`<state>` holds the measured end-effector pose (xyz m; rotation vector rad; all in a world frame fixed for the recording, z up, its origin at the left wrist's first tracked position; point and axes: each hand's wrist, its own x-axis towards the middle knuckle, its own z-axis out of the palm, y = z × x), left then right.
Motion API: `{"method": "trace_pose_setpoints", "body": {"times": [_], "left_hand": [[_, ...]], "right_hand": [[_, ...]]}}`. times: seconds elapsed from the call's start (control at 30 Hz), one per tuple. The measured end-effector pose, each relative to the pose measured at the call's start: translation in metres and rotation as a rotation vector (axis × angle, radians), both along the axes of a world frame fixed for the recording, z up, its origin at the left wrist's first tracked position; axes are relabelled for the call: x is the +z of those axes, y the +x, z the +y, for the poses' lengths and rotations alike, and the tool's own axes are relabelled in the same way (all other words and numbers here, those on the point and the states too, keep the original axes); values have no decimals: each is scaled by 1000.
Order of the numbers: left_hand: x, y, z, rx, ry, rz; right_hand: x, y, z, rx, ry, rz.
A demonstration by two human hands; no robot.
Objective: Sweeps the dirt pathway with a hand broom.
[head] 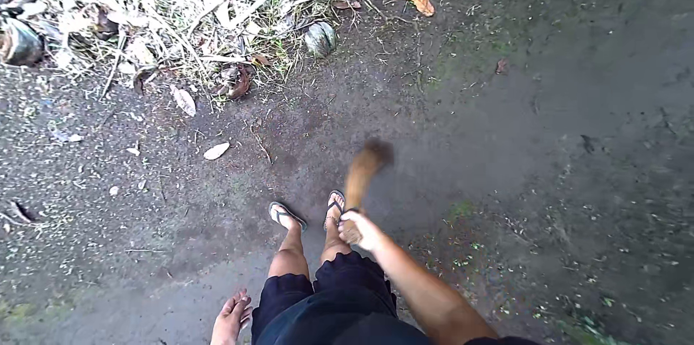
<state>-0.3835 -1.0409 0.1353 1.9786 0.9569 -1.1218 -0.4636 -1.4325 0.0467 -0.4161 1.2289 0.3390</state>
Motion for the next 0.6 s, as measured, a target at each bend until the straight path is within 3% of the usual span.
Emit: {"method": "trace_pose_setpoints", "body": {"times": [0.07,0.13,0.23,0.33,0.47,0.6], "left_hand": [[-3,5,2,7,0,2],[-7,14,3,9,-13,-1],[-16,33,3,5,-59,-1],[-23,54,11,12,-84,9],[-31,81,44,31,-118,33],[-27,106,106,80,-107,10]], "right_hand": [[18,17,26,75,142,-121],[39,18,14,90,179,-206],[73,6,-20,112,77,-290],[100,0,-40,65,-125,-190],[74,23,-79,-98,-358,-26],[19,122,-90,-320,-398,104]]}}
